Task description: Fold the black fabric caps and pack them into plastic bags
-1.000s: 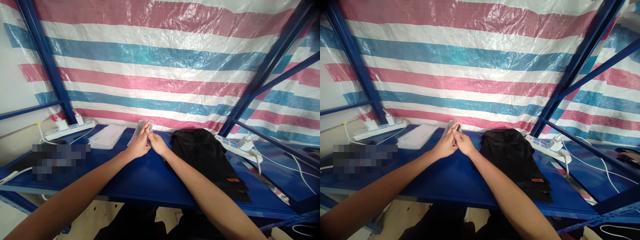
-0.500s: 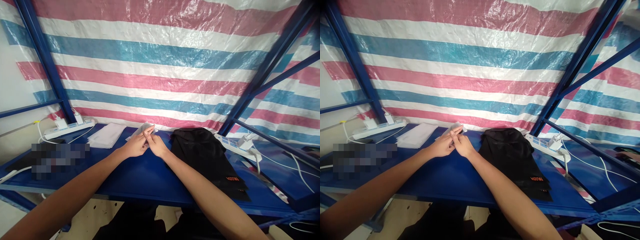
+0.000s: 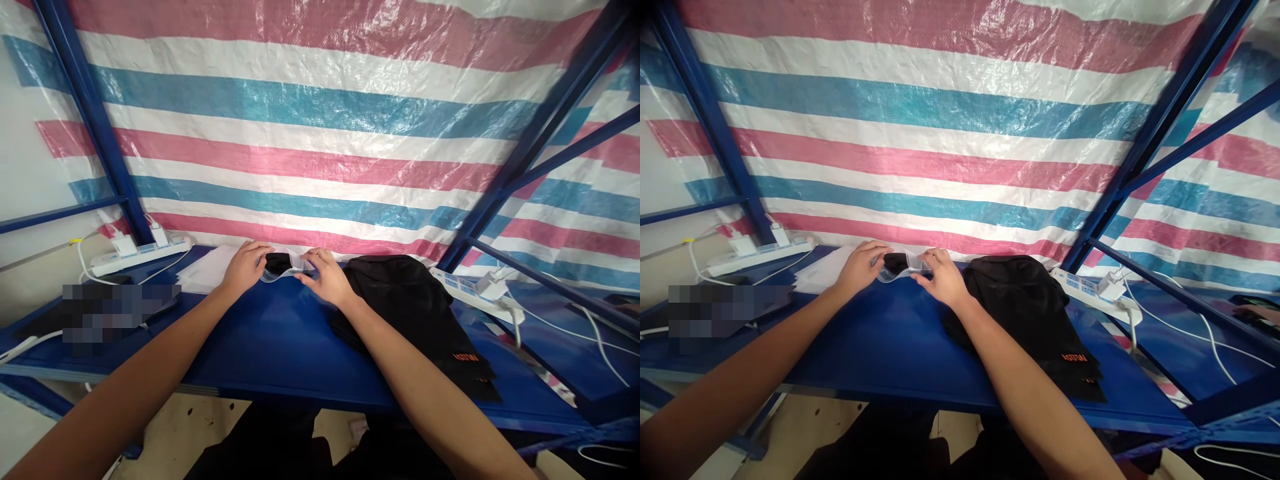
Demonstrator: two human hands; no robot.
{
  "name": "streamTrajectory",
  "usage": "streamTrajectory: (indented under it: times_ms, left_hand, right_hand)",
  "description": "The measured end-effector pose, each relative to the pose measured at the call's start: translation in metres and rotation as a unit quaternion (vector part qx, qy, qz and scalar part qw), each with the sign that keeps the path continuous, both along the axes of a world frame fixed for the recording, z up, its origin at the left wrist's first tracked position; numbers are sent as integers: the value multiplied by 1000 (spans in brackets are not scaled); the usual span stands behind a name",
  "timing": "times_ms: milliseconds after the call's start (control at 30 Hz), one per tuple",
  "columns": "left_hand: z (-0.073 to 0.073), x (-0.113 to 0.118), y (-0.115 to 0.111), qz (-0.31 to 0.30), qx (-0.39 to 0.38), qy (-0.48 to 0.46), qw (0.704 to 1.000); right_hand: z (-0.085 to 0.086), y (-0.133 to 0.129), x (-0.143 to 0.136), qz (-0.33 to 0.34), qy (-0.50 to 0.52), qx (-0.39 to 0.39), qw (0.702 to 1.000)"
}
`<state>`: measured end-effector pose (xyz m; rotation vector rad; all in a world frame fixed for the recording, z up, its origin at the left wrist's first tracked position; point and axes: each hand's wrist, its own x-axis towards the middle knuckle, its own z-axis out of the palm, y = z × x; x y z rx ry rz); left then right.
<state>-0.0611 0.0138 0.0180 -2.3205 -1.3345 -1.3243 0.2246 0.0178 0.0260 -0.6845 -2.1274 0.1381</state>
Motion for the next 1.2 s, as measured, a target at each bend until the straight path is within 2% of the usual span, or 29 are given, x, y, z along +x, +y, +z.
streamTrajectory:
  times_ms: [133,267,400,500,667,733,900,1033,1100,1200]
  left_hand:
    - [0,9,-5,-15,20,-25,999]
    - [7,28,-24,-70,15,-41,997]
    - [14,40,-38,-107,-4,18,994]
    - [13,41,-33,-129,15,68,989]
    - [8,36,-18,-155,47,61,985]
    - [8,36,-17,-139,47,52,988]
    - [9,33,-17,-50,43,25,997]
    - [7,21,-7,-20,46,23,998]
    - [6,11,0,-6,34,9,999]
    - [5,-5,6,25,24,-25,999]
  right_hand:
    - [-7,7,-1,19,0,-33,999]
    - [-8,4,-6,30,8,-29,999]
    - [-10,3,-9,49,3,-42,998]
    - [-10,3,-8,53,8,-43,998]
    - [-5,-3,-9,36,10,-54,998]
    - [-2,-5,-10,28,21,-65,997]
    - [3,-2,-13,2,82,-100,992]
    - [0,9,-9,-22,125,-116,985]
    - [-2,17,-4,-35,164,-138,976]
    - [-5,31,5,-53,248,-196,947]
